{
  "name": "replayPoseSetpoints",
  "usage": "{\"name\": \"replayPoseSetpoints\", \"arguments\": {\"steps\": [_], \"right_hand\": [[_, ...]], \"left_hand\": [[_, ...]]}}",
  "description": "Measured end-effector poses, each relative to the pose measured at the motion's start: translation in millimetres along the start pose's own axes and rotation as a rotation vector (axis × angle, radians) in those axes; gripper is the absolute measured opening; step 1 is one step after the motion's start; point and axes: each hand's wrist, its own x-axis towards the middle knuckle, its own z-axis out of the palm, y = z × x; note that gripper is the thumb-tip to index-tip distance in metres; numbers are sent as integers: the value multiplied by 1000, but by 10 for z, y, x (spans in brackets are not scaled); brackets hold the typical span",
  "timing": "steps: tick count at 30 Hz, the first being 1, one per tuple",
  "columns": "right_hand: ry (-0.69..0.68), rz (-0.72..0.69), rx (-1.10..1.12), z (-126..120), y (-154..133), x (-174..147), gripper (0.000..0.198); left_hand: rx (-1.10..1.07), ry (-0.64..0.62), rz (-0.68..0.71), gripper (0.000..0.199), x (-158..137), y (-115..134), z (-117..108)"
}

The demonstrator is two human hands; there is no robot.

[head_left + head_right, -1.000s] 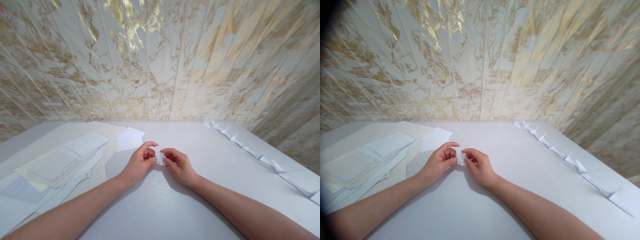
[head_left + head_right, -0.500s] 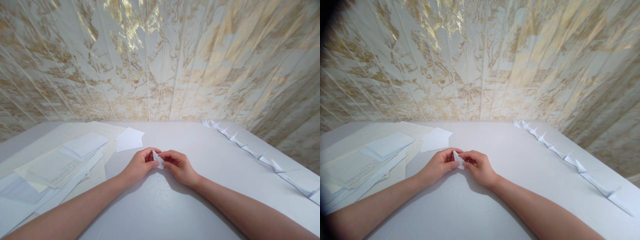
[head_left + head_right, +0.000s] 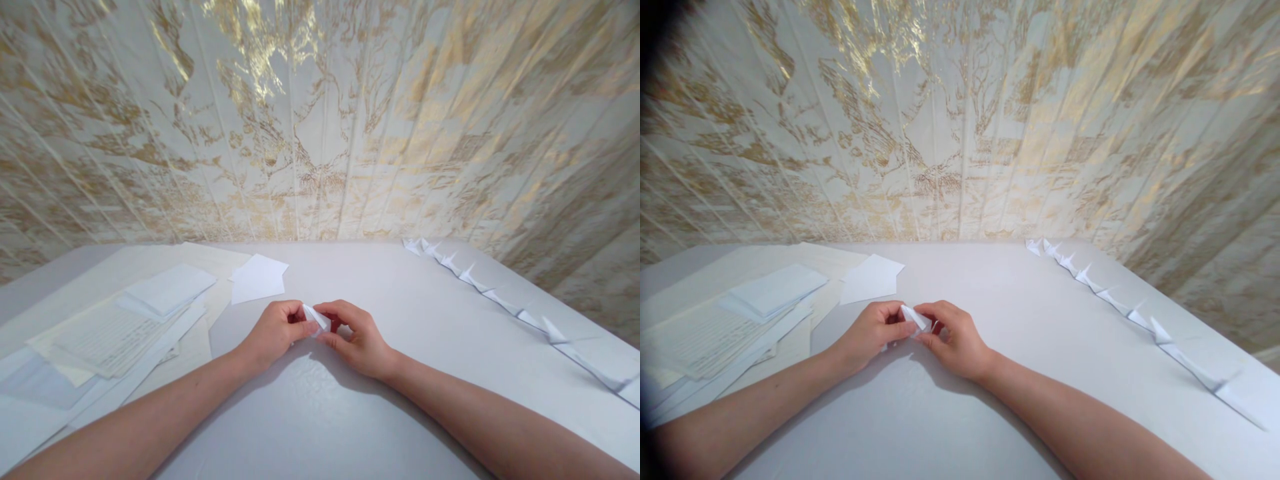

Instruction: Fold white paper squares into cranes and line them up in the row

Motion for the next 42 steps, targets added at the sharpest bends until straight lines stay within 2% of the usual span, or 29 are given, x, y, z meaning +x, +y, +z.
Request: {"name": "replayPoseSetpoints", "arguments": {"steps": [4, 8, 11, 13, 18, 27, 36, 39, 42], "right_hand": [[-8, 88, 22, -1, -13, 7, 21], [22, 291, 208, 8, 56, 24, 30], [43, 348, 270, 19, 99, 32, 32], [40, 327, 276, 26, 99, 32, 30], [13, 223, 239, 43, 55, 17, 22], [27, 114, 158, 39, 56, 1, 20], [-26, -96, -48, 26, -5, -12, 20], [-20, -62, -78, 27, -14, -19, 19], [-19, -10, -51, 20, -27, -19, 18]], "left_hand": [[28, -7, 22, 18, 2, 7, -1], [99, 53, 122, 10, 14, 24, -11], [96, 83, 164, 4, 17, 31, -10], [34, 99, 161, 3, 17, 22, 1], [-176, 155, 243, 24, 7, -22, 31], [-161, 140, 377, 18, -68, -39, 34], [72, 194, 517, 10, -42, -56, 18], [201, 172, 527, 13, -44, -72, 5], [239, 127, 515, 15, -51, -83, 3]]}}
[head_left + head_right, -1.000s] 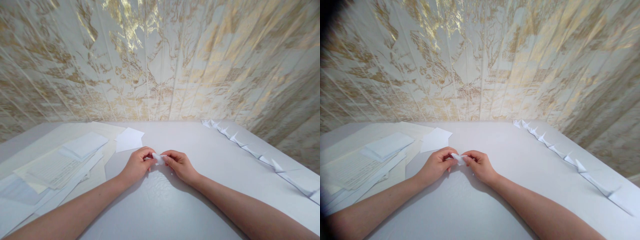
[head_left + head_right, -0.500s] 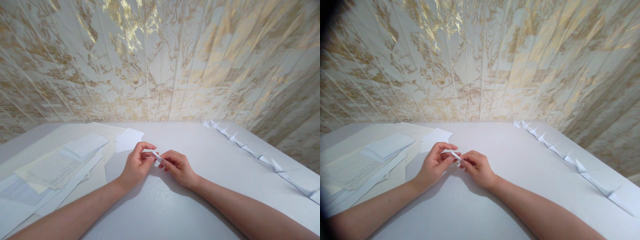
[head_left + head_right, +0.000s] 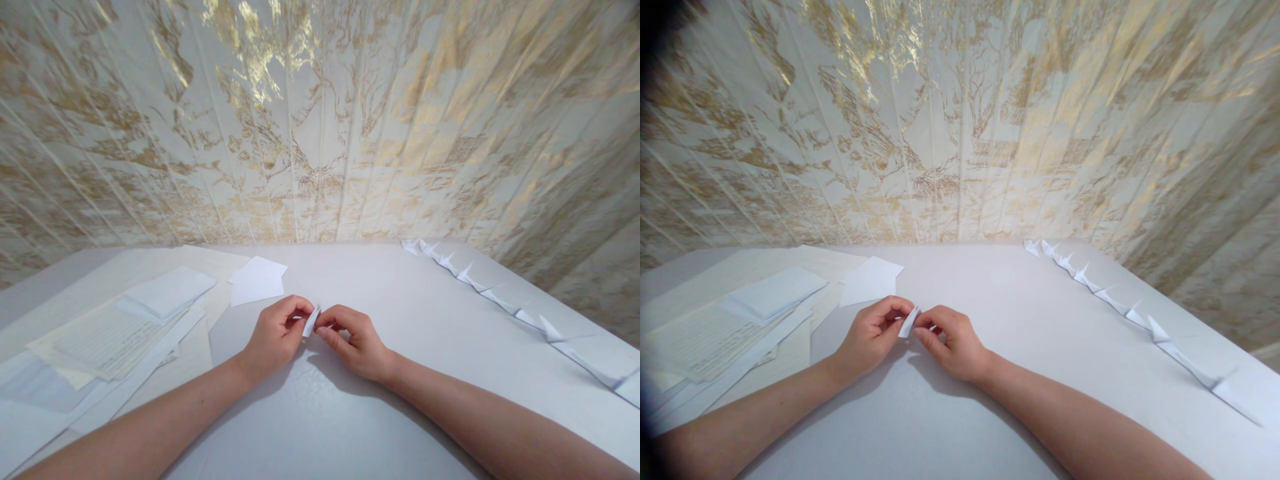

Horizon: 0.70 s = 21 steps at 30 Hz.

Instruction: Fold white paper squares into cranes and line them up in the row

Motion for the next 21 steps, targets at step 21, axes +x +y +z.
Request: {"name": "replayPoseSetpoints", "arguments": {"steps": [21], "right_hand": [[-25, 186, 82, -7, 30, 32, 41]], "left_hand": [[210, -132, 283, 9, -5, 88, -20]]}}
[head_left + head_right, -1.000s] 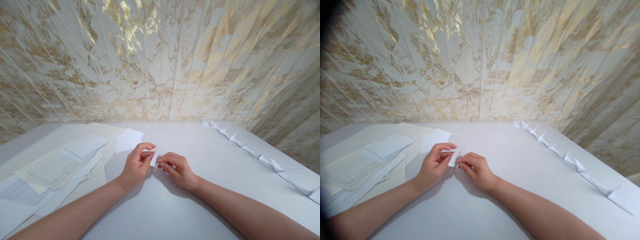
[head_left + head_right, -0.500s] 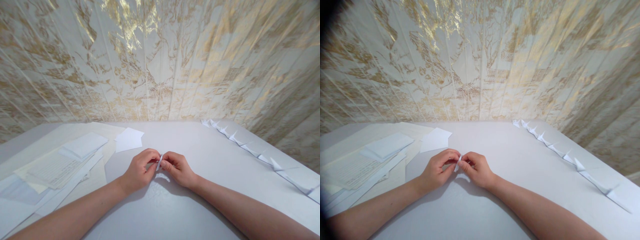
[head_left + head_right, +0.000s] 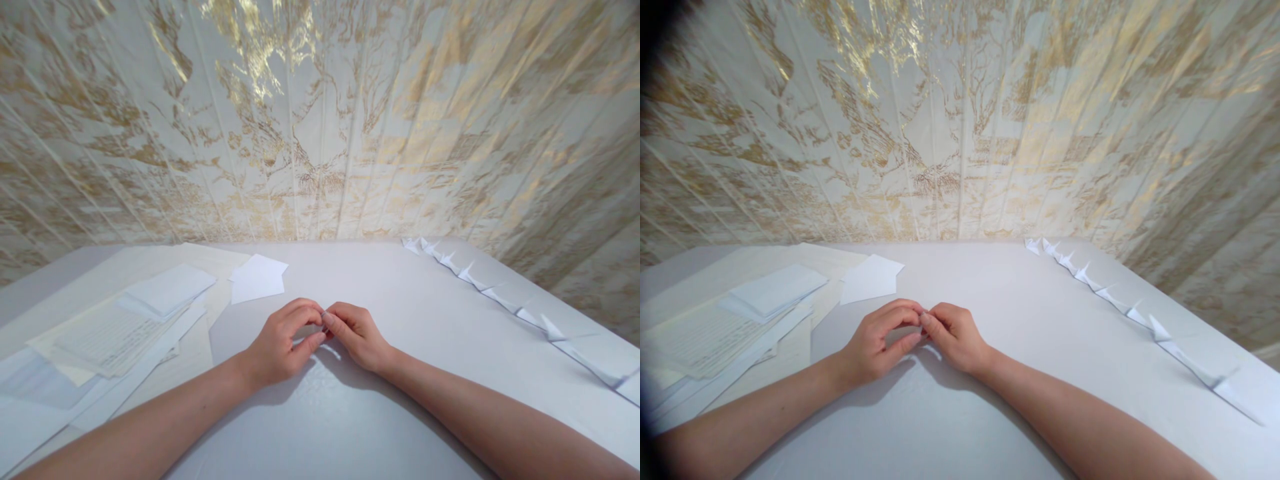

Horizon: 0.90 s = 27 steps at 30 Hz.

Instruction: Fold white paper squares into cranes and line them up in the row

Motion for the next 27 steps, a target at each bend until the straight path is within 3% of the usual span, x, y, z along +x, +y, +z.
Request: {"name": "replayPoseSetpoints", "arguments": {"steps": [12, 17, 27], "right_hand": [[-26, -100, -136, 8, 3, -25, 32], [-19, -141, -226, 27, -32, -36, 28], [26, -106, -345, 51, -67, -47, 21]], "left_hand": [[-12, 44, -13, 7, -3, -6, 8], [-115, 36, -158, 13, -43, -15, 52], [-61, -7, -168, 16, -5, 32, 61]]}}
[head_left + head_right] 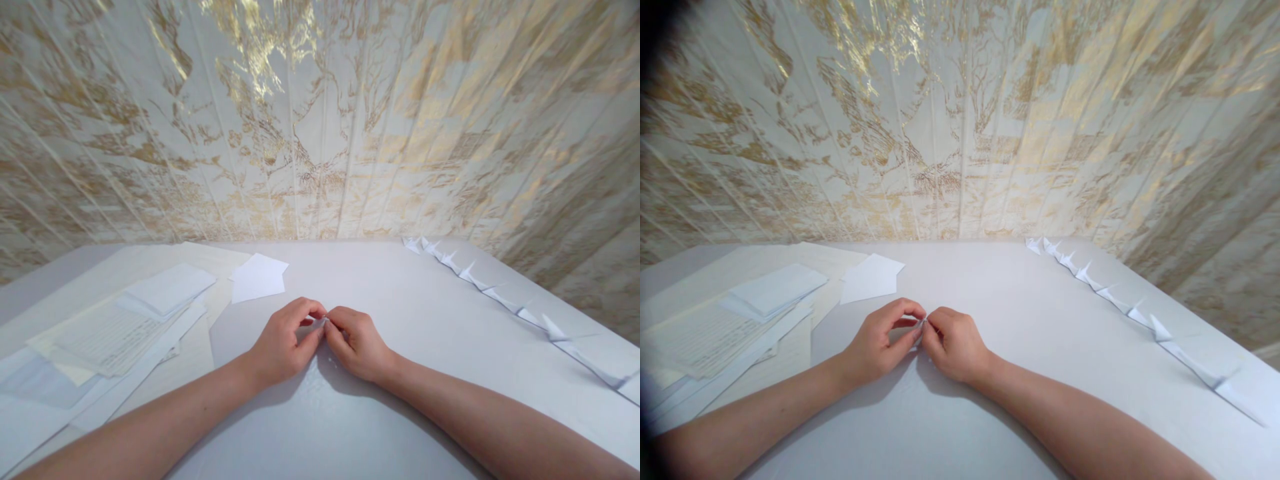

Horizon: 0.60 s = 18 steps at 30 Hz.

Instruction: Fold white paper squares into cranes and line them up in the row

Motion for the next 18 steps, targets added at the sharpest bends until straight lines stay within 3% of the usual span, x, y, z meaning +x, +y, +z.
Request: {"name": "replayPoseSetpoints", "arguments": {"steps": [7, 13, 18], "right_hand": [[-9, -6, 42, -48, -64, -5, 18], [-30, 149, 68, -74, -80, 21, 17], [-12, 219, 77, -83, -60, 42, 18]], "left_hand": [[48, -17, 39, 20, -18, 81, -27], [110, -69, 63, 29, -32, 84, -24], [94, -104, -27, 29, -31, 72, -32]]}}
